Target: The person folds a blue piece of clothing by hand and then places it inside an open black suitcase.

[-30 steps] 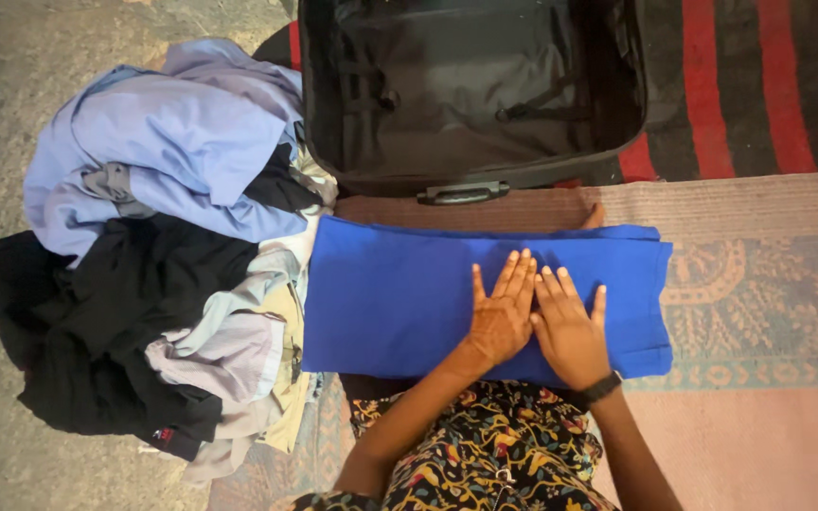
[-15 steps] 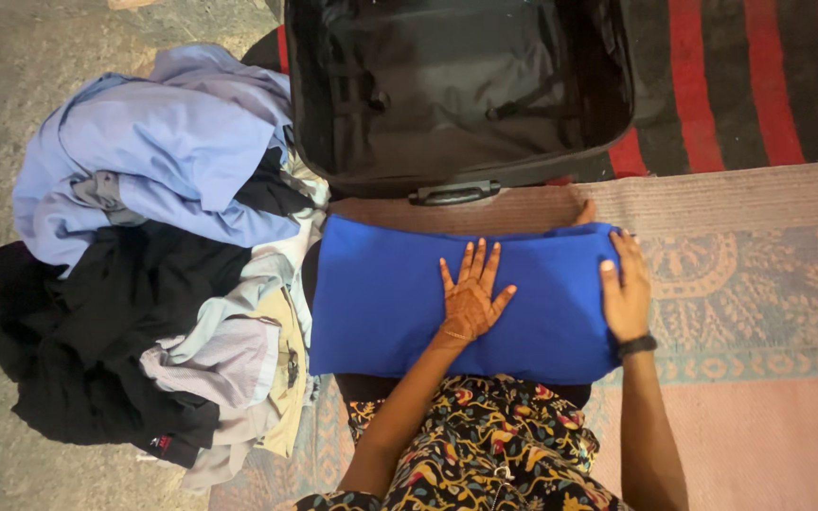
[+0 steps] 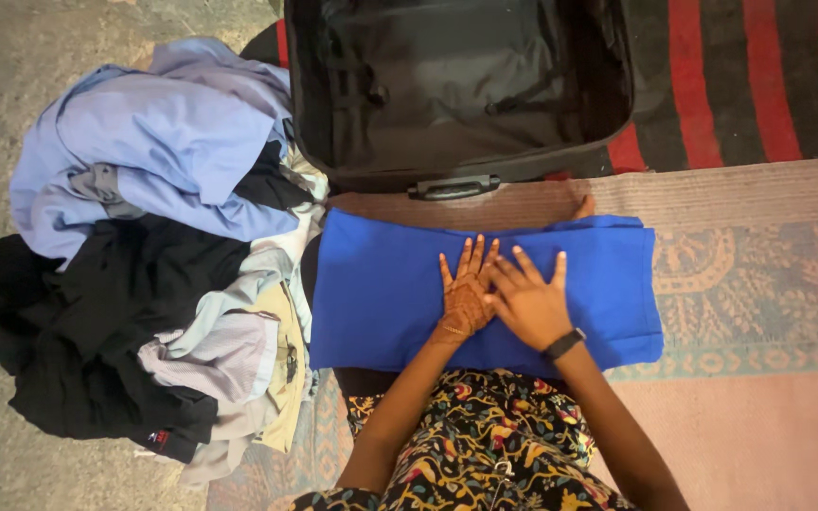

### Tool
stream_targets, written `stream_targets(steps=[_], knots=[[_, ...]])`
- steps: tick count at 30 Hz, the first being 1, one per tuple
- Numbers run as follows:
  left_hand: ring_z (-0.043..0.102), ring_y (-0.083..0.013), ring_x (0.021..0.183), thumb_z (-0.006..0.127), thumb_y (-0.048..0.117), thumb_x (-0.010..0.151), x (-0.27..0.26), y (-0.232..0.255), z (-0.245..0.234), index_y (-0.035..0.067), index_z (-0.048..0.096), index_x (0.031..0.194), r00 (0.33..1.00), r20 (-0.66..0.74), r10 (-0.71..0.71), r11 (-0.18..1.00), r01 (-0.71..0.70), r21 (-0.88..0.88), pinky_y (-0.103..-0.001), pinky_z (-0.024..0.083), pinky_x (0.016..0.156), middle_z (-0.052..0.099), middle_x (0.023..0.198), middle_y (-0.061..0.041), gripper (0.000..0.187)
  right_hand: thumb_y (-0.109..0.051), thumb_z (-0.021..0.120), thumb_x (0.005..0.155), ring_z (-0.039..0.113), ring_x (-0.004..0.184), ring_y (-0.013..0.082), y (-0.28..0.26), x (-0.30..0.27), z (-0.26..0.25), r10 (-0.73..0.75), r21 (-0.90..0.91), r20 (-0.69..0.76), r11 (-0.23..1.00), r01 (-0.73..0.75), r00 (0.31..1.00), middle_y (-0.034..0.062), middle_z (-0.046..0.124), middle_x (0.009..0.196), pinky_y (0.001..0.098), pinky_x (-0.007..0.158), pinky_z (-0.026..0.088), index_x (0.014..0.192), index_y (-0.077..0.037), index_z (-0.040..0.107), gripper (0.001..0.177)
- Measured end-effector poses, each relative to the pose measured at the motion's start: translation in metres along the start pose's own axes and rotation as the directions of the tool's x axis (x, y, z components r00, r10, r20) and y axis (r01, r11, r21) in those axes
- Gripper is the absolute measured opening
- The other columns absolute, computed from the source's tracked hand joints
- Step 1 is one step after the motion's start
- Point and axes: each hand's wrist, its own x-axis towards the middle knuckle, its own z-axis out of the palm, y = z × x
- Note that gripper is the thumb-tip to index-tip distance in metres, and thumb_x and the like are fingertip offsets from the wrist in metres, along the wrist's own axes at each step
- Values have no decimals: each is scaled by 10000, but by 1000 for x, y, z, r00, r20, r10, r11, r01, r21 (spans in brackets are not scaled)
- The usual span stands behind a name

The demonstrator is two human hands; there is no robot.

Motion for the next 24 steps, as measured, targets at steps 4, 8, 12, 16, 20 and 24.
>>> stream_targets(steps=[4, 8, 12, 16, 20, 24], knots=[[155, -323, 1581, 468, 579, 960, 1, 1, -3, 188, 230, 1645, 1000, -10, -15, 998, 15, -57, -692, -22, 1185, 213, 1707, -135, 824, -525, 565, 939, 404, 1469, 213, 16, -1, 2, 91, -139, -58, 985, -99, 994, -11, 583, 1472, 791, 1111, 147, 1372, -231, 624, 527], [160, -328, 1578, 453, 584, 987, 2, 3, -6, 188, 237, 1645, 1000, -7, -23, 991, 22, -130, -689, -26, 1196, 229, 1701, -137, 798, -464, 569, 981, 439, 1455, 273, 85, -8, -6, 293, 145, -232, 953, -265, 928, 70, 583, 1506, 718, 1128, 215, 1369, -225, 637, 461], [165, -322, 1580, 452, 585, 988, 2, 4, -9, 188, 240, 1645, 1000, -14, -27, 991, 25, -132, -686, -29, 1202, 232, 1704, -133, 796, -419, 554, 1049, 473, 1452, 295, 115, -8, -2, 404, 469, -205, 840, -273, 891, 82, 586, 1509, 588, 1242, 310, 1358, -220, 643, 378], [166, -324, 1583, 445, 587, 994, -1, 4, -6, 184, 239, 1645, 999, -29, -18, 989, 14, -147, -684, -30, 1205, 233, 1704, -134, 792, -348, 568, 1045, 397, 1505, 336, 98, -11, -14, 437, 421, -265, 854, -305, 859, 146, 518, 1574, 675, 1193, 200, 1454, -147, 592, 456], [161, -328, 1582, 438, 596, 1000, 1, 1, -4, 187, 242, 1643, 1000, -14, -19, 990, 17, -138, -690, -35, 1197, 225, 1703, -136, 787, -365, 623, 917, 344, 1527, 288, 28, -34, -22, 241, 217, -221, 957, -194, 945, 114, 477, 1585, 689, 1183, 146, 1455, -162, 560, 579], [161, -327, 1585, 441, 589, 994, 2, -1, -2, 188, 242, 1648, 999, -39, -1, 992, -4, -130, -691, -30, 1197, 217, 1713, -129, 792, -471, 610, 898, 355, 1473, 227, -11, -61, -11, 119, 64, -25, 991, -118, 993, 80, 439, 1566, 703, 1140, 118, 1469, -194, 507, 643]])
